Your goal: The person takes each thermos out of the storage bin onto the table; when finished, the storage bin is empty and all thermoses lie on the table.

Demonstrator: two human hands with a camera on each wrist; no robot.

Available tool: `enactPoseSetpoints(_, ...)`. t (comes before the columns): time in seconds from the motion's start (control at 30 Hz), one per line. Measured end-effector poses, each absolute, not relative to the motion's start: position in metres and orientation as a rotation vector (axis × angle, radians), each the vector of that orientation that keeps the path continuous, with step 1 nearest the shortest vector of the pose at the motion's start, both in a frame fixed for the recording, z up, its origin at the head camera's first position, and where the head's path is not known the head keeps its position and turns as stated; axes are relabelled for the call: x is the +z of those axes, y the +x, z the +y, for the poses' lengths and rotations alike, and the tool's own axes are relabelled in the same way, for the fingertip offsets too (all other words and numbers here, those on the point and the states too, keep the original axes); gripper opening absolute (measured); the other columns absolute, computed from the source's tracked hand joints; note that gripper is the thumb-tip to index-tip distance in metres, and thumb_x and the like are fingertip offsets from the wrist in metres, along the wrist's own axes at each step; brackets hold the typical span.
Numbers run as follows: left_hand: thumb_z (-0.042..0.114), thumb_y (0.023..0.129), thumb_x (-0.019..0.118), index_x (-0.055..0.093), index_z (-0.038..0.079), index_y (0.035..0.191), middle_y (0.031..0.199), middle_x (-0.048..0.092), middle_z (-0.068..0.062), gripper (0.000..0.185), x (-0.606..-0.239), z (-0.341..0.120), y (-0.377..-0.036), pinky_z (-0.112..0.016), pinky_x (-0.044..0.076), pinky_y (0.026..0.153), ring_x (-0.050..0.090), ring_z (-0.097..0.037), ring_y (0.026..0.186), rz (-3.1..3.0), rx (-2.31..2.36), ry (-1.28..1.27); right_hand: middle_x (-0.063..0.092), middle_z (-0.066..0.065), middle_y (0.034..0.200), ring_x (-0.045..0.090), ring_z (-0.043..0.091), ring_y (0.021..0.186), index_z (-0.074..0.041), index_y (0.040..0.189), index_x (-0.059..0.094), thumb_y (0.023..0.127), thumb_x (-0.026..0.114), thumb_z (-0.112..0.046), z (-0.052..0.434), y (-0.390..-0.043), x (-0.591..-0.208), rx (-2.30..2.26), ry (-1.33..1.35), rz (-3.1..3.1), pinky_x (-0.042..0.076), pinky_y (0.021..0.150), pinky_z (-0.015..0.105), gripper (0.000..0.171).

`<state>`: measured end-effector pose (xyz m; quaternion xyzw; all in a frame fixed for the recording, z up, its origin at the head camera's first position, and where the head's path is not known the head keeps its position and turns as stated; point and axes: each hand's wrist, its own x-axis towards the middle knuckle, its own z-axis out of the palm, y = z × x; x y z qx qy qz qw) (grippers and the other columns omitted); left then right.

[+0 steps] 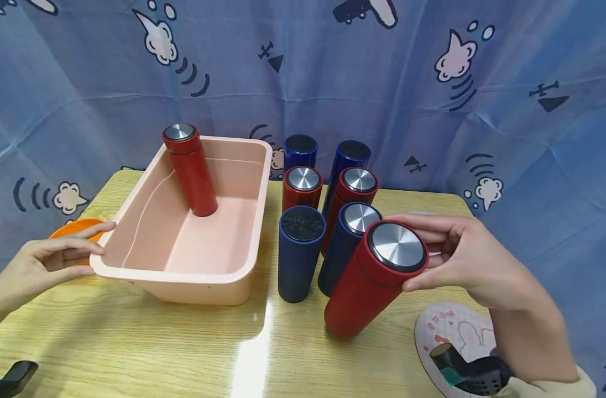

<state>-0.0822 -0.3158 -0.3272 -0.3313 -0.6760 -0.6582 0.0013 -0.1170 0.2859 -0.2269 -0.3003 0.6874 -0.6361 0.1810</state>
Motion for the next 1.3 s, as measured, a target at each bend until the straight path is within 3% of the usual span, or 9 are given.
enactPoseSetpoints(0.13,-0.036,0.073,0.054,0.058,-0.017,0.11,0.144,0.044,-0.019,0.043,-0.327,-0.315,-0.083,-0.025,0.049,0.094,0.041,-0.02,0.135,-2.12,-2.066,-1.051,0.063,0.005,0.126,0.066,0.017,0.104,-0.008,0.138,0.052,0.069,0.06,0.034,0.298,-0.119,-0.231,-1.808,-0.775,1.978,0.06,0.069,0.032,0.081)
enactPoseSetpoints(0.47,-0.034,0.074,0.055,0.059,-0.016,0.111,0.145,0.043,-0.017,0.041,-0.325,-0.315,-0.08,-0.024,0.05,0.093,0.041,-0.019,0.134,-2.178,-2.048,-1.008,0.069,-0.002,0.114,0.069,0.012,0.095,-0.02,0.127,0.062,0.073,0.061,0.03,0.323,-0.129,-0.241,-1.796,-0.539,2.12,0.059,0.068,0.027,0.075)
enactPoseSetpoints(0.9,-0.031,0.076,0.057,0.059,-0.015,0.11,0.145,0.043,-0.015,0.038,-0.323,-0.314,-0.078,-0.025,0.05,0.093,0.038,-0.017,0.136,-2.222,-2.036,-0.965,0.069,-0.011,0.11,0.068,0.006,0.092,-0.029,0.124,0.062,0.079,0.06,0.025,0.343,-0.156,-0.255,-1.792,-0.366,2.272,0.057,0.07,0.019,0.071)
enactPoseSetpoints(1.07,-0.032,0.075,0.057,0.059,-0.016,0.11,0.144,0.043,-0.017,0.039,-0.324,-0.314,-0.079,-0.024,0.05,0.093,0.038,-0.018,0.136,-2.188,-2.049,-0.992,0.07,-0.011,0.106,0.068,0.005,0.092,-0.03,0.124,0.061,0.082,0.064,0.018,0.345,-0.17,-0.259,-1.67,-0.289,2.429,0.053,0.074,0.014,0.064)
enactPoseSetpoints(1.3,-0.034,0.074,0.055,0.059,-0.016,0.111,0.144,0.043,-0.018,0.041,-0.326,-0.315,-0.079,-0.024,0.05,0.094,0.034,-0.018,0.138,-2.153,-2.073,-1.013,0.072,-0.007,0.102,0.068,0.007,0.091,-0.023,0.125,0.063,0.083,0.063,0.017,0.347,-0.192,-0.262,-1.772,-0.312,2.364,0.047,0.078,0.01,0.058)
